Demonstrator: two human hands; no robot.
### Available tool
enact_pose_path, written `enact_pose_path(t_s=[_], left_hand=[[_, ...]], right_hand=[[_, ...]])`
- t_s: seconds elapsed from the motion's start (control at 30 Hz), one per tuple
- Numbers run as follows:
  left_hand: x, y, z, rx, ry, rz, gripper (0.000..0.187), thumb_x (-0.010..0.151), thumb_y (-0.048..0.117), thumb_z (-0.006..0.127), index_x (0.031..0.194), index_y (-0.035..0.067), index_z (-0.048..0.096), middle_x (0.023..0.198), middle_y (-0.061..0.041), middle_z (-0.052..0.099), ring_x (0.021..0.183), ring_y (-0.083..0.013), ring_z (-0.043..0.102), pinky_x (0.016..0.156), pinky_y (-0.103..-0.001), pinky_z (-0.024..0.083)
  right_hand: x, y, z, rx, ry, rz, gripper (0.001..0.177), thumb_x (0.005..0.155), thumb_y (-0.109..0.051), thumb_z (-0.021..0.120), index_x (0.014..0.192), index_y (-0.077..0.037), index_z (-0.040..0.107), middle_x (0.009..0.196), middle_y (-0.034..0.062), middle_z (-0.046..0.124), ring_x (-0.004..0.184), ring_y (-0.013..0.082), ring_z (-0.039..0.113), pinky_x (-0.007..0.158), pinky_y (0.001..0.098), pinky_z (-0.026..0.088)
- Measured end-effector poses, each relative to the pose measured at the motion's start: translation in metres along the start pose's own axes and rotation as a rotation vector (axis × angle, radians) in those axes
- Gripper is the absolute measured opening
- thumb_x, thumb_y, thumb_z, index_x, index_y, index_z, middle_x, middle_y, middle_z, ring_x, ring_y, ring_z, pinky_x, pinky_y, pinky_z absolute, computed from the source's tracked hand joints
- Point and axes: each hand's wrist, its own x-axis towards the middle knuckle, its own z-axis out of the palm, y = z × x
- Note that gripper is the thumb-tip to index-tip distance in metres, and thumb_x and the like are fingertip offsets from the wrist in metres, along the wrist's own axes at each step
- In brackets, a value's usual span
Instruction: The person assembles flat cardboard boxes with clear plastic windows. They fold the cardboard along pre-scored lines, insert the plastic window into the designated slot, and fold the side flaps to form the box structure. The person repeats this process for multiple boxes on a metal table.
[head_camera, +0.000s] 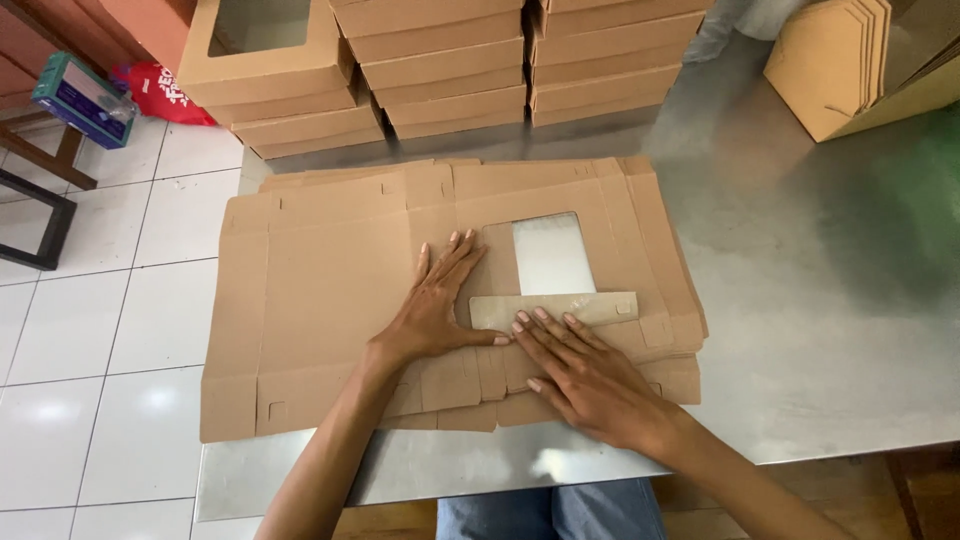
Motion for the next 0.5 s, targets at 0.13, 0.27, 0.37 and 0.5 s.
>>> enact_pose_path(t_s=[0.13, 0.27, 0.37, 0.5], left_hand=[[-0.001, 0.007, -0.004, -0.021, -0.011, -0.025, 0.121, 0.071, 0.064, 0.079, 0.16, 0.009, 0.018, 0.17, -0.011, 0.012, 0.158, -0.0251, 0.0, 0.125, -0.049, -0.01], [-0.001, 0.006, -0.005, -0.035, -0.014, -0.019, 0.12, 0.072, 0.063, 0.079, 0.16, 0.011, 0.017, 0.17, -0.01, 0.011, 0.158, -0.0241, -0.001, 0.125, -0.047, -0.011], [-0.002, 0.006, -0.004, -0.041, -0.015, -0.004, 0.12, 0.073, 0.063, 0.079, 0.161, 0.011, 0.016, 0.17, -0.01, 0.01, 0.158, -0.0254, -0.001, 0.125, -0.048, -0.01], [-0.003, 0.015, -0.013, -0.043, -0.044, 0.004, 0.114, 0.076, 0.059, 0.078, 0.161, 0.011, 0.017, 0.171, -0.011, 0.009, 0.158, -0.0273, -0.002, 0.124, -0.051, -0.01]], right_hand=[[-0.029, 0.015, -0.015, -0.21, -0.004, 0.102, 0.07, 0.108, -0.046, 0.022, 0.163, -0.006, 0.005, 0.168, 0.0083, 0.014, 0.155, 0.0182, 0.012, 0.126, 0.0473, -0.004], [-0.05, 0.023, -0.021, -0.184, 0.031, 0.153, 0.066, 0.107, -0.043, 0.027, 0.162, -0.01, 0.013, 0.166, 0.0028, 0.023, 0.155, 0.0214, 0.014, 0.125, 0.0526, -0.006], [-0.052, 0.019, -0.016, -0.135, 0.034, 0.181, 0.069, 0.106, -0.047, 0.03, 0.162, -0.01, 0.015, 0.167, 0.0032, 0.021, 0.156, 0.0232, 0.01, 0.126, 0.0504, -0.005], [-0.051, 0.015, -0.014, -0.074, 0.083, 0.216, 0.065, 0.106, -0.045, 0.032, 0.16, -0.01, 0.021, 0.166, 0.0024, 0.027, 0.155, 0.0226, 0.017, 0.124, 0.0557, -0.009]])
